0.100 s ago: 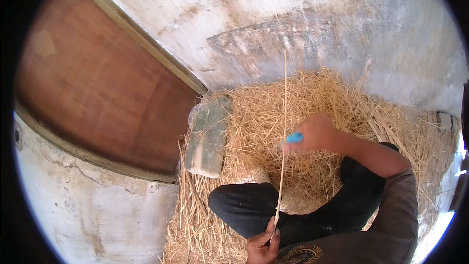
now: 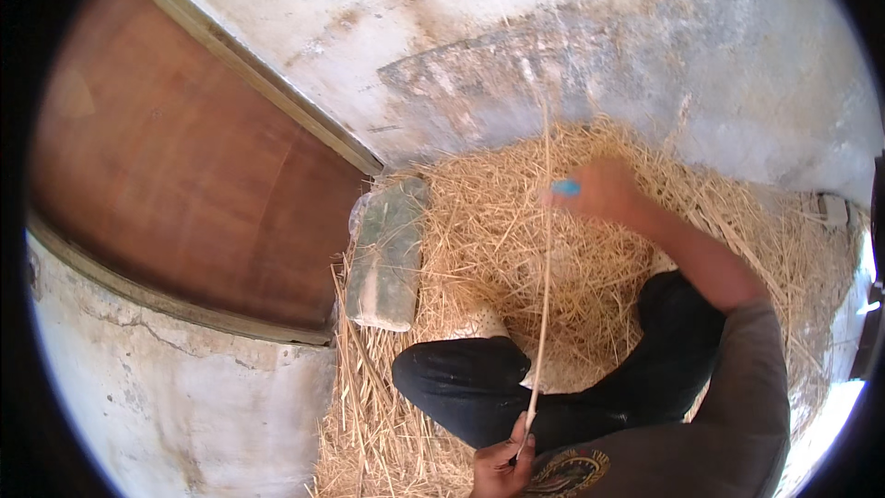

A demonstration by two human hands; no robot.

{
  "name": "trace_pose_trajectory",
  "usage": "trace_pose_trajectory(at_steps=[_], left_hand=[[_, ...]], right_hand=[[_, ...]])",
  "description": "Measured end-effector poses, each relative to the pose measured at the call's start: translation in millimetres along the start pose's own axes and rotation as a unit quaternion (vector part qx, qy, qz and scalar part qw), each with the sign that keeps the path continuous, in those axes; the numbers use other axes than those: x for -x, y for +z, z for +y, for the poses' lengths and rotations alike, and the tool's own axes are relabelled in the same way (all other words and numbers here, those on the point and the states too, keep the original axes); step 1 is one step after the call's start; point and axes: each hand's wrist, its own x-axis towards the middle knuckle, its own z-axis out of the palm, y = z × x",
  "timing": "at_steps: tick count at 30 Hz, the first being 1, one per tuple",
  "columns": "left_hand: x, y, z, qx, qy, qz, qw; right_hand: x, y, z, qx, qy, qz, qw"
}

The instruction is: The person sits on a straw-covered floor and uses a small knife to shave a long, thin bamboo stick. They hold the stick with one hand and scrape the knife along its length to remove the outer layer, occasionally rotating the stick to work on different sides.

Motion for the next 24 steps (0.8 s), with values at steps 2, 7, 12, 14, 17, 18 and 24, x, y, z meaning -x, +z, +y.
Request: trace_pose_trajectory(at_steps=[2, 7, 12, 14, 17, 18, 24], left_hand=[[4, 11, 28, -0.005, -0.044, -0.039, 0.998], [54, 39, -23, 0.451, -0.112, 0.010, 0.885], [44, 16, 41, 0.293, -0.151, 0.043, 0.943], [30, 11, 13, 0.320, -0.218, 0.028, 0.922], [-16, 1, 22, 0.288, -0.179, 0.038, 0.940], [-34, 2, 26, 0.301, -0.171, 0.051, 0.937], [-91, 11, 46, 0.427, -0.115, 0.041, 0.896]], right_hand=[[-6, -5, 36, 0.023, 0.090, -0.047, 0.995], [-16, 12, 83, 0.056, 0.177, 0.058, 0.981], [-18, 9, 174, -0.099, 0.341, 0.111, 0.928], [0, -1, 158, -0.069, 0.303, 0.069, 0.948], [10, -17, 64, -0.078, 0.210, -0.013, 0.974], [22, -7, 46, -0.079, 0.151, 0.010, 0.985], [97, 3, -83, -0.069, -0.156, -0.143, 0.975]])
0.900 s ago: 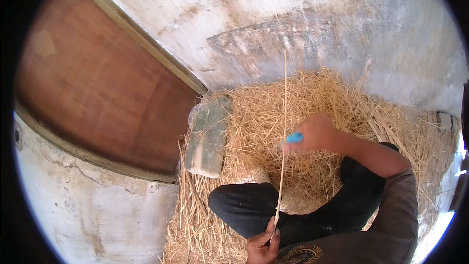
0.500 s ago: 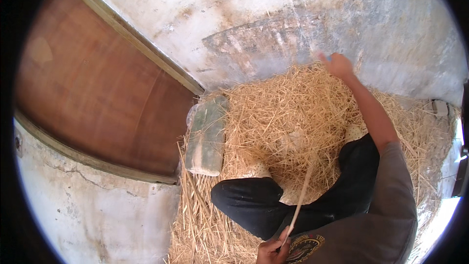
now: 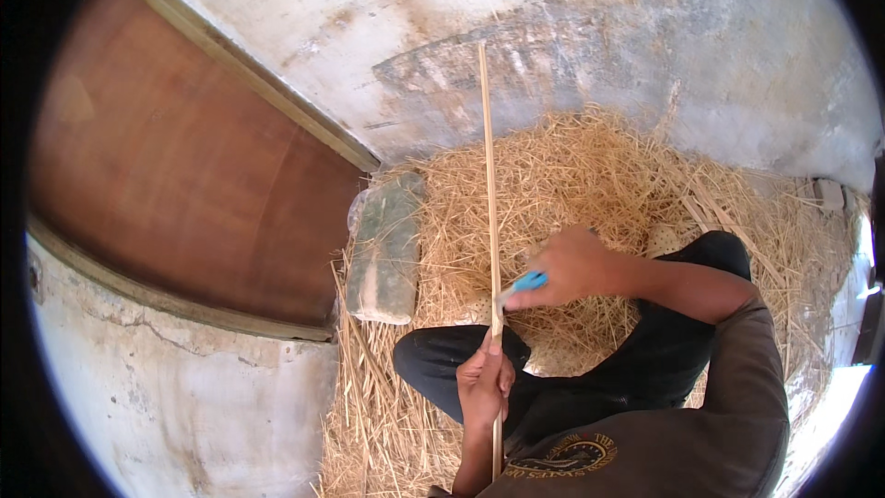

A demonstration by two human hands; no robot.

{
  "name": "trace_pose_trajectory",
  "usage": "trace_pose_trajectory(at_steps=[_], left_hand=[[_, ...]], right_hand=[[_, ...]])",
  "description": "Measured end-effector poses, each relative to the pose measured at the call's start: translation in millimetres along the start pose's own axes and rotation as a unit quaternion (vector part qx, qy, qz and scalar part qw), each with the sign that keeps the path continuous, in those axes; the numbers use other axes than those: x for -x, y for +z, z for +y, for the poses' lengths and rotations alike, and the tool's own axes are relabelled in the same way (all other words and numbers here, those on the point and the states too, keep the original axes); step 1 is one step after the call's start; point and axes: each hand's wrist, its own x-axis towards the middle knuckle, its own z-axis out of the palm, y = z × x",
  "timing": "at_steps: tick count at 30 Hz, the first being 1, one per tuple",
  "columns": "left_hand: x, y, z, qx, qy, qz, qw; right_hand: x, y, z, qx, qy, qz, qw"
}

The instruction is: The person sits on a straw-covered floor and uses a small knife to shave a long, thin bamboo stick. They hold the stick with one hand and scrape the knife along its length to remove the outer layer, occasionally rotating the stick to work on different sides.

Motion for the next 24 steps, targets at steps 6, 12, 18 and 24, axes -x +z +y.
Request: trace_pose_trajectory(at_steps=[6, 12, 18, 24], left_hand=[[7, 12, 4, -0.038, -0.018, -0.007, 0.999], [10, 19, 13, -0.136, 0.015, 0.032, 0.990], [9, 17, 15, -0.189, 0.074, 0.020, 0.979], [16, 14, 4, -0.195, 0.078, 0.041, 0.977]], right_hand=[[-20, 6, 40, 0.037, 0.047, 0.173, 0.983], [-11, 15, 11, 0.047, -0.103, 0.182, 0.977], [-39, -3, 24, 0.027, 0.093, 0.125, 0.987], [-27, 17, 27, 0.000, -0.018, 0.189, 0.982]])
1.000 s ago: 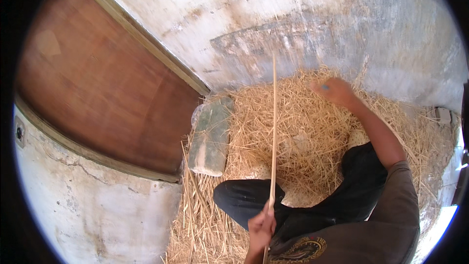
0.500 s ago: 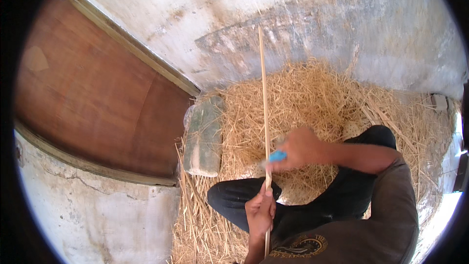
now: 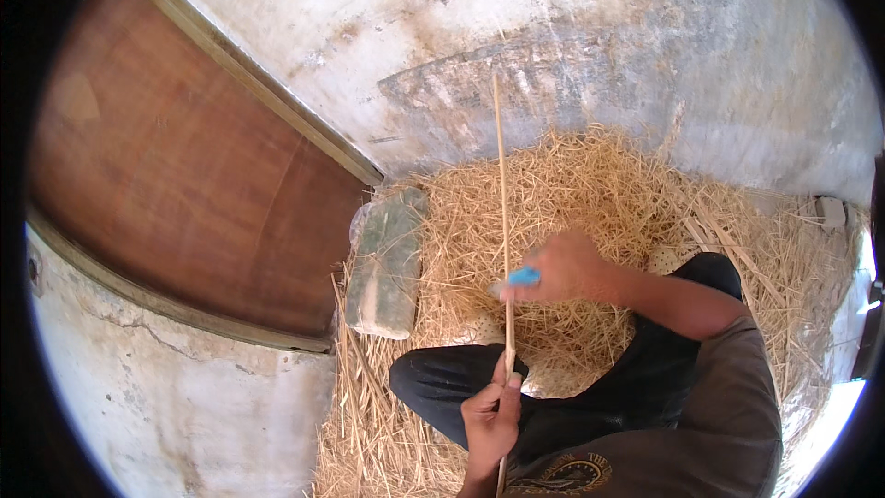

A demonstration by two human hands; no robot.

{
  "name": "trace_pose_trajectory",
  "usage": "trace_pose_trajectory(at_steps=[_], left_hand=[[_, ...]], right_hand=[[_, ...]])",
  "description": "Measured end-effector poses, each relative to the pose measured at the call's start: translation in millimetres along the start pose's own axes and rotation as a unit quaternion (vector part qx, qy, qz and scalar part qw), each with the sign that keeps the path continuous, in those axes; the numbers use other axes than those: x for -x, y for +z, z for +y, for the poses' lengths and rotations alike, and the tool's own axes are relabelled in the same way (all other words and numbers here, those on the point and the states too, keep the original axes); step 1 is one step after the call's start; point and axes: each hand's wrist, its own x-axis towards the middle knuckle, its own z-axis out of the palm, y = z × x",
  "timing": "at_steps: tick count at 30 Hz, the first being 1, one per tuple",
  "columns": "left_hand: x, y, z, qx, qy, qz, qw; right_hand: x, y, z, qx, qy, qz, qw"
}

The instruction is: The person sits on a straw-covered floor and uses a small knife to shave a long, thin bamboo stick. They hold the stick with one hand and scrape the knife along its length to remove the outer layer, occasionally rotating the stick to work on different sides.

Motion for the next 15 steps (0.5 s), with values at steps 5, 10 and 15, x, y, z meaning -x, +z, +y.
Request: trace_pose_trajectory(at_steps=[5, 10, 15], left_hand=[[19, 0, 12, -0.051, -0.022, -0.042, 0.998], [30, -9, -3, -0.006, -0.043, -0.038, 0.998], [35, -11, 12, -0.100, -0.002, -0.063, 0.993]], right_hand=[[-21, -24, 54, 0.045, 0.136, -0.009, 0.990], [-4, -16, 26, 0.042, 0.064, -0.012, 0.997], [-2, -19, 22, 0.053, 0.042, -0.037, 0.997]])
